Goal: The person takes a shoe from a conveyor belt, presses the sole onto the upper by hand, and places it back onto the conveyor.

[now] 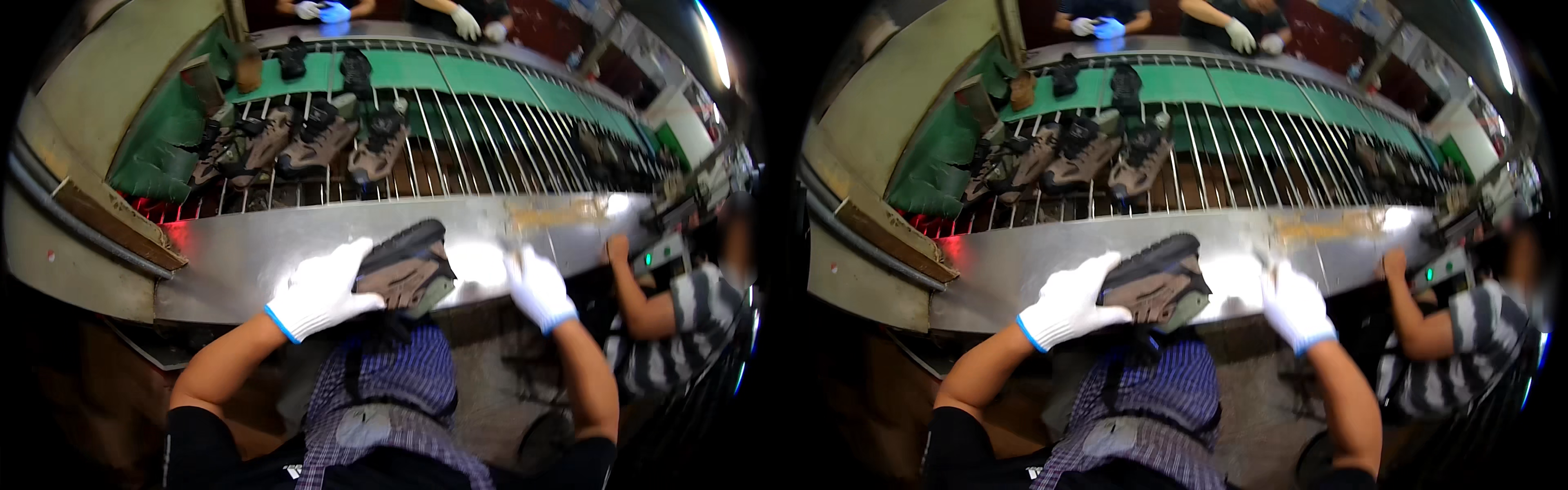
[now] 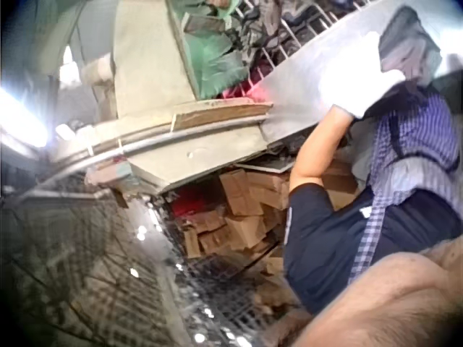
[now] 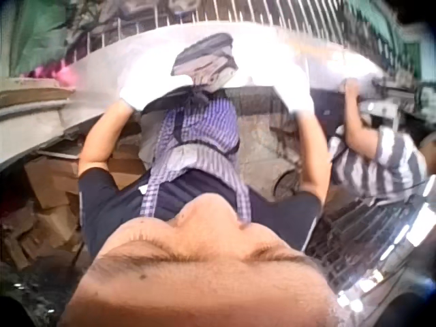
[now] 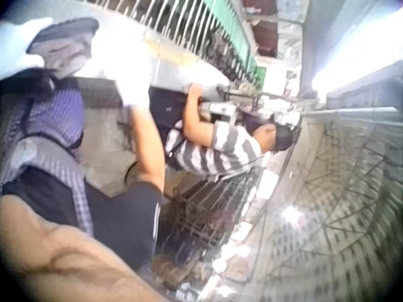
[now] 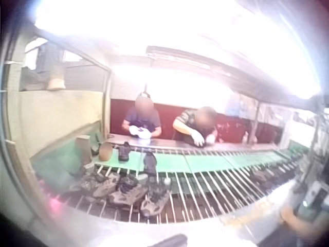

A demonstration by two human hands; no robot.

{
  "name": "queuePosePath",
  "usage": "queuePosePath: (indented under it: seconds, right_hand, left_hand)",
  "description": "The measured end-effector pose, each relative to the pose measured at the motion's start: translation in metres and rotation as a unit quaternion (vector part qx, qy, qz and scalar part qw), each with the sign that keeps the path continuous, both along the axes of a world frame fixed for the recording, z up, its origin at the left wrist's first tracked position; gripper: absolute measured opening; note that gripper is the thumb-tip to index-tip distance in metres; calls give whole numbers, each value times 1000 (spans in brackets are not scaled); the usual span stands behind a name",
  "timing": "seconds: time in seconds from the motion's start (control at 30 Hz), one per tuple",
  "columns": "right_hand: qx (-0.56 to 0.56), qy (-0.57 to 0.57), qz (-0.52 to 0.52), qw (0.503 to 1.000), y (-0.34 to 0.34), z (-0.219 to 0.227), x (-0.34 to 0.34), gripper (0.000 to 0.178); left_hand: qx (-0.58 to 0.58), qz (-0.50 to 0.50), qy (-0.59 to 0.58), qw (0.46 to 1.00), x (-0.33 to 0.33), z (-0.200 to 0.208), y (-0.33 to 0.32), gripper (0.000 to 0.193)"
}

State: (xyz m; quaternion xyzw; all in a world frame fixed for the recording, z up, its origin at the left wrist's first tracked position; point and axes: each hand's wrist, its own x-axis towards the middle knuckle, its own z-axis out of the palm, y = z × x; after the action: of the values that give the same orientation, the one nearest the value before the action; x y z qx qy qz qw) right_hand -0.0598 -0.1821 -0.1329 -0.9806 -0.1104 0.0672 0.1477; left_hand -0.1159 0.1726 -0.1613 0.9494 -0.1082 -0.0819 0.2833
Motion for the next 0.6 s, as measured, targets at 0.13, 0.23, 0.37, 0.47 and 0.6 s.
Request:
queuePosePath:
  seconds: [0.13, 0.23, 0.37, 0.47, 0.6]
  right_hand:
    - [54, 76, 163, 982, 56, -1, -43, 41]
    - [33, 88, 165, 982, 83, -21, -31, 38]
    - [4, 7, 242, 970, 113, -21, -15, 38]
    - [-19, 28, 278, 960, 135, -11, -6, 40]
    - [24, 105, 275, 955, 148, -4, -16, 40]
  left_hand:
    - [-10, 6, 51, 999, 6, 2, 6, 99]
    - [-51, 22, 22, 998, -9, -15, 18, 104]
    - [-69, 82, 45, 993, -13, -15, 17, 107]
    - [-83, 105, 23, 991, -18, -24, 20, 105]
    - [-69, 110, -43, 991, -23, -33, 14, 98]
